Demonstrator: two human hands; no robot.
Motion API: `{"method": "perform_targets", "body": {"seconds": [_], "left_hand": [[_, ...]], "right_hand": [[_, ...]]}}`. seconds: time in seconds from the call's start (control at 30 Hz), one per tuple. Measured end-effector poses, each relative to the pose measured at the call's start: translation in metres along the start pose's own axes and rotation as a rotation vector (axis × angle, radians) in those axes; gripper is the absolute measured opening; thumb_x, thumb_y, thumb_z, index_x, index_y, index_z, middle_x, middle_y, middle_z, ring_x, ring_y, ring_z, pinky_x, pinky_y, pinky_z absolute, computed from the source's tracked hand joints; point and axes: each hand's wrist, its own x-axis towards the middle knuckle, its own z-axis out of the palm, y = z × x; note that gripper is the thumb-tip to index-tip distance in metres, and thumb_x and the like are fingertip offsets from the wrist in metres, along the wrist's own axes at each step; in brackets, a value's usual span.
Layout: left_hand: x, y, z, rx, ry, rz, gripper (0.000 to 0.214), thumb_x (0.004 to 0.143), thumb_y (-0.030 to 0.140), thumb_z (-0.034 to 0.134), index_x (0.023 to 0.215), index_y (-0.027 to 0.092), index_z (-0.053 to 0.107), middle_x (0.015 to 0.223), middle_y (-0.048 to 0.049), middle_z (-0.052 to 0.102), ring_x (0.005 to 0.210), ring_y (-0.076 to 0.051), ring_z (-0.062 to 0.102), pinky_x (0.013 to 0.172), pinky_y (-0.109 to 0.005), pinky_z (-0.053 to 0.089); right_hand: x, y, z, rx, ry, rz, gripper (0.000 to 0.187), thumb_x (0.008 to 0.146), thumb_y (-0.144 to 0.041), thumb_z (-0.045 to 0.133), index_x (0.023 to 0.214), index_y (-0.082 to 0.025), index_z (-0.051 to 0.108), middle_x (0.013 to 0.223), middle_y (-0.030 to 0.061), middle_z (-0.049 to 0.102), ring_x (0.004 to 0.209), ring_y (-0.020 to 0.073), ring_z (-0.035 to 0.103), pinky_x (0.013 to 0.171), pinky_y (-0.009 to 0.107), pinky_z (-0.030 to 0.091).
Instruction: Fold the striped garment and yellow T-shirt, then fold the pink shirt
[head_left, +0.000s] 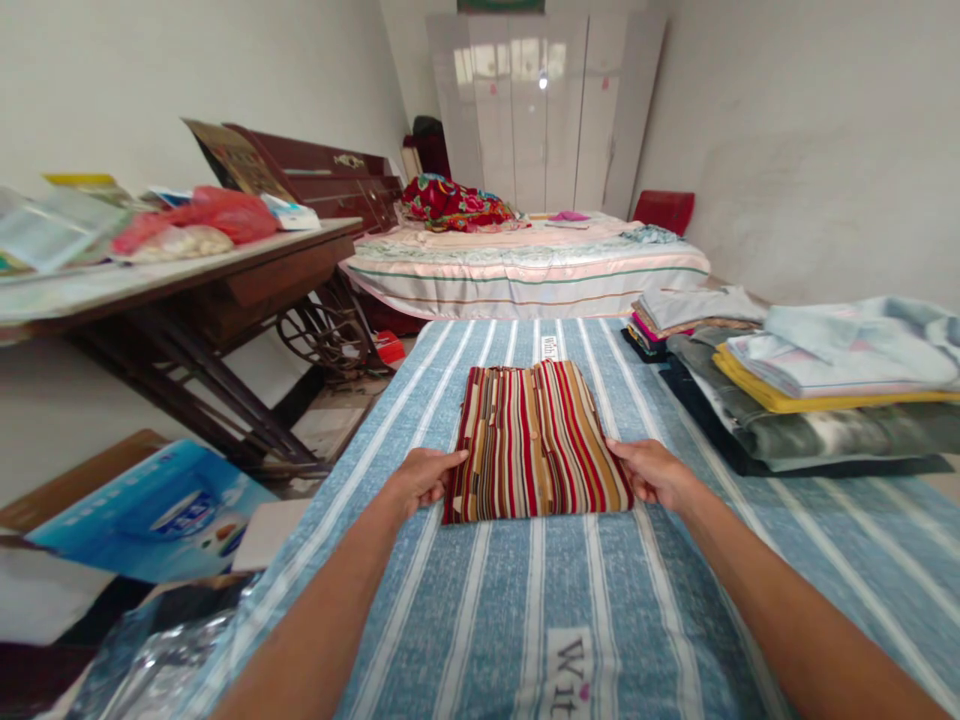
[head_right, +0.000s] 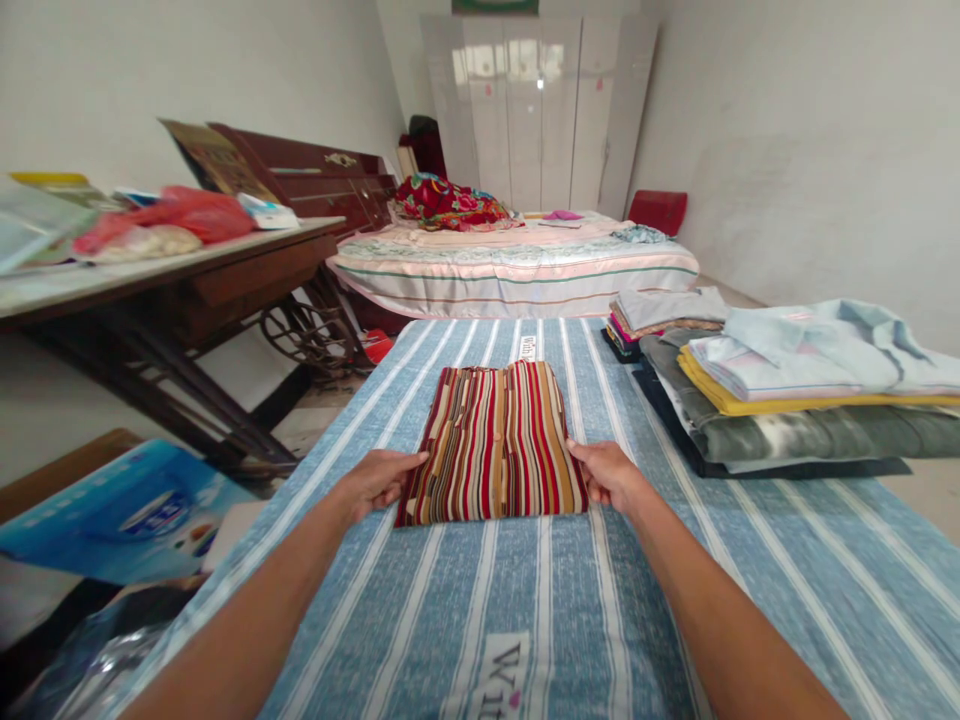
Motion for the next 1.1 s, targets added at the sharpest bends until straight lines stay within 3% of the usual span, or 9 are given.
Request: {"method": "perform_targets", "body": {"seconds": [0.2,0.33,0.5,0.6,0.7,0.77,0.83,0.97,1.1], "left_hand": [[-0.025,-0.011,-0.01,0.0,-0.084,0.053,0.043,0.047,0.04,0.077,0.077,0.016,0.056,0.049,0.0034,0.057,0.033,-0.005,0.039,0.035,-0.017,0.017],[-0.033,-0.013,-0.003,0.064,-0.002,0.086,0.037,0.054,0.039,0.071,0.077,0.017,0.054,0.039,0.0063,0.05,0.03,-0.007,0.038,0.035,-0.018,0.019],[-0.04,-0.018,-0.003,0.053,-0.052,0.094,0.044,0.056,0.04,0.07,0.089,0.017,0.053,0.046,0.0041,0.057,0.03,-0.008,0.042,0.033,-0.018,0.02],[-0.042,-0.022,-0.003,0.06,-0.029,0.105,0.047,0.056,0.039,0.07,0.092,0.016,0.052,0.047,0.0051,0.057,0.028,-0.007,0.039,0.032,-0.019,0.02],[-0.04,-0.025,0.001,0.077,0.038,0.127,0.044,0.056,0.037,0.07,0.09,0.016,0.052,0.047,0.0063,0.055,0.027,-0.007,0.038,0.032,-0.019,0.02],[-0.037,-0.026,0.005,0.079,0.063,0.146,0.04,0.057,0.034,0.07,0.088,0.017,0.051,0.048,0.0062,0.056,0.027,-0.007,0.037,0.032,-0.019,0.019],[-0.035,-0.027,0.008,0.077,0.073,0.158,0.037,0.058,0.033,0.069,0.086,0.018,0.051,0.048,0.0061,0.056,0.027,-0.007,0.037,0.032,-0.019,0.019],[-0.037,-0.029,0.008,0.052,0.132,0.145,0.039,0.057,0.034,0.071,0.087,0.019,0.051,0.048,0.0071,0.054,0.027,-0.007,0.038,0.032,-0.019,0.02],[-0.041,-0.032,0.003,0.058,0.113,0.126,0.044,0.056,0.037,0.071,0.091,0.017,0.052,0.049,0.0063,0.054,0.028,-0.008,0.04,0.033,-0.019,0.021]], "right_hand": [[-0.027,0.02,-0.01,0.038,-0.099,-0.051,0.031,0.057,-0.039,0.07,0.074,-0.018,0.053,0.032,-0.0103,0.039,0.023,0.0069,0.031,0.026,0.018,0.016],[-0.029,0.024,-0.005,0.014,0.005,-0.11,0.034,0.06,-0.039,0.066,0.082,-0.02,0.05,0.038,-0.0115,0.042,0.025,0.0072,0.033,0.027,0.018,0.018],[-0.026,0.031,0.001,-0.143,0.126,-0.15,0.026,0.07,-0.034,0.056,0.091,-0.02,0.05,0.04,-0.0101,0.042,0.025,0.0113,0.036,0.027,0.021,0.02],[-0.033,0.034,0.002,-0.226,0.218,-0.207,0.026,0.073,-0.029,0.056,0.097,-0.02,0.053,0.053,-0.0045,0.053,0.039,0.0154,0.052,0.036,0.025,0.037],[-0.054,0.036,0.017,-0.516,0.372,-0.557,0.026,0.076,-0.021,0.054,0.101,-0.02,0.058,0.088,0.0078,0.065,0.085,0.024,0.063,0.073,0.035,0.05],[-0.069,0.036,0.038,-0.82,0.388,-0.929,0.032,0.08,-0.015,0.048,0.11,-0.018,0.059,0.113,0.0126,0.061,0.11,0.0289,0.053,0.092,0.043,0.042],[-0.079,0.037,0.064,-1.043,0.319,-1.176,0.042,0.081,-0.008,0.043,0.12,-0.018,0.055,0.126,0.012,0.055,0.121,0.0296,0.045,0.099,0.046,0.036],[-0.071,0.041,0.106,-1.25,0.327,-1.302,0.041,0.085,-0.008,0.04,0.124,-0.015,0.053,0.127,0.0141,0.056,0.123,0.0314,0.044,0.097,0.05,0.037],[-0.053,0.042,0.118,-1.304,0.384,-1.259,0.037,0.087,-0.01,0.041,0.122,-0.012,0.053,0.122,0.019,0.058,0.115,0.0324,0.051,0.092,0.05,0.04]]}}
